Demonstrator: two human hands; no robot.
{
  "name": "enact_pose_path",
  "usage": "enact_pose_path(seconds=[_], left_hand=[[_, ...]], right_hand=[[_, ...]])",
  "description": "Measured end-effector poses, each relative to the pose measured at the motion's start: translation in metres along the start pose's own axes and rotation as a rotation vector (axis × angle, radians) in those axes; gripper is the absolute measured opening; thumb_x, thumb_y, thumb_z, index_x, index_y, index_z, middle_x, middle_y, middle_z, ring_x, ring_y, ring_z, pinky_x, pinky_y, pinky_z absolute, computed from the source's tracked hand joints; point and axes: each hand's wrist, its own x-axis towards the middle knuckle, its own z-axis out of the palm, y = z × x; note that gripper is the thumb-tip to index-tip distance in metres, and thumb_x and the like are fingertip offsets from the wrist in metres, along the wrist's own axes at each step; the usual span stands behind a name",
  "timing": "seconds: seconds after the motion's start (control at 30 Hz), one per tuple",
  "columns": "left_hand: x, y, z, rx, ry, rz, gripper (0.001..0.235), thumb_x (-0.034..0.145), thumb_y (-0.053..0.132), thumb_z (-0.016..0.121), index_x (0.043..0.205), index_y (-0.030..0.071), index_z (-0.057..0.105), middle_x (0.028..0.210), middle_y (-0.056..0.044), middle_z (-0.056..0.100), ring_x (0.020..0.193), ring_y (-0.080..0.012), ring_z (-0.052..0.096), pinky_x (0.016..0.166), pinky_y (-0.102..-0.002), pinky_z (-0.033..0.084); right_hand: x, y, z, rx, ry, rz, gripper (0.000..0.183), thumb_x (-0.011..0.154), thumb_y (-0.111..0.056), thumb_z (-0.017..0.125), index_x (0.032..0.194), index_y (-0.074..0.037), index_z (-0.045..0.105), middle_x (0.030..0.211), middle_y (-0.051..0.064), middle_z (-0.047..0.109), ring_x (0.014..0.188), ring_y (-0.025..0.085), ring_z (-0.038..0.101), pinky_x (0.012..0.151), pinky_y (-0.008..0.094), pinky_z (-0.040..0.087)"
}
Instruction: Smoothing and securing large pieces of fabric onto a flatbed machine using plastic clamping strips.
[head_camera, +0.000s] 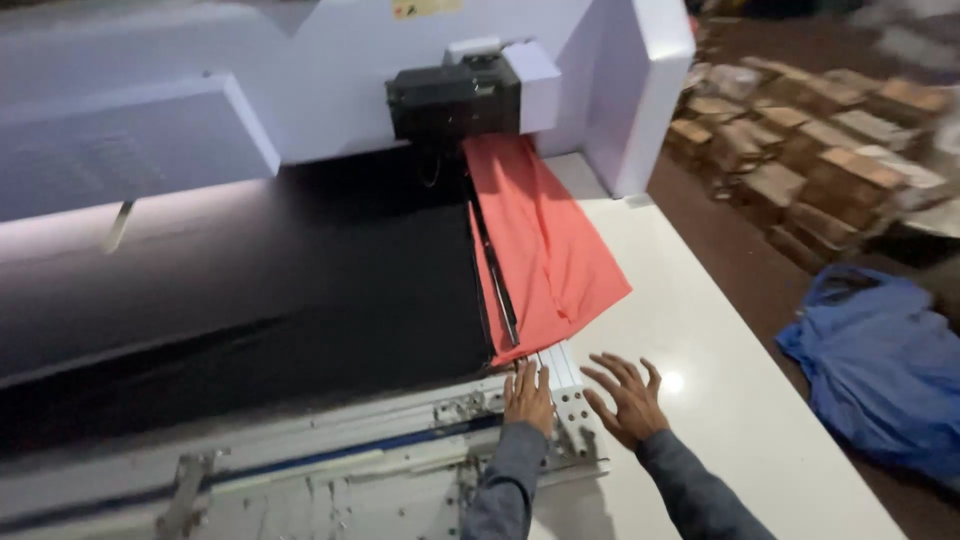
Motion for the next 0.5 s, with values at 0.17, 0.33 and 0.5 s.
enact_pose_path(seconds=[0.17,0.33,0.5], left_hand=[[0.018,0.059,0.021,0.126,0.28,-0.15,0.068,0.081,0.011,0.065,0.147,0.01,0.049,0.157,-0.013,0.042,0.148,-0.0312,0.035,0.119,-0.051,0.026],[0.06,0.065,0.038,0.261,0.438,-0.278,0.054,0.089,0.018,0.06,0.142,0.012,0.055,0.15,-0.009,0.053,0.142,-0.0262,0.044,0.115,-0.052,0.033],[0.111,0.045,0.068,0.307,0.462,-0.314,0.049,0.101,0.016,0.046,0.15,0.012,0.05,0.155,-0.009,0.044,0.146,-0.0285,0.039,0.12,-0.054,0.026]], right_hand=[[0.025,0.076,-0.008,0.128,-0.064,-0.126,0.034,0.102,-0.04,0.047,0.128,-0.033,0.067,0.141,-0.007,0.062,0.135,0.016,0.052,0.117,0.049,0.014],[0.071,0.124,0.016,0.242,-0.169,-0.199,0.036,0.103,-0.041,0.045,0.129,-0.031,0.068,0.139,-0.007,0.063,0.135,0.018,0.051,0.116,0.051,0.014],[0.12,0.134,0.053,0.286,-0.233,-0.304,0.04,0.103,-0.046,0.041,0.13,-0.032,0.067,0.138,-0.007,0.065,0.134,0.017,0.052,0.116,0.052,0.015]])
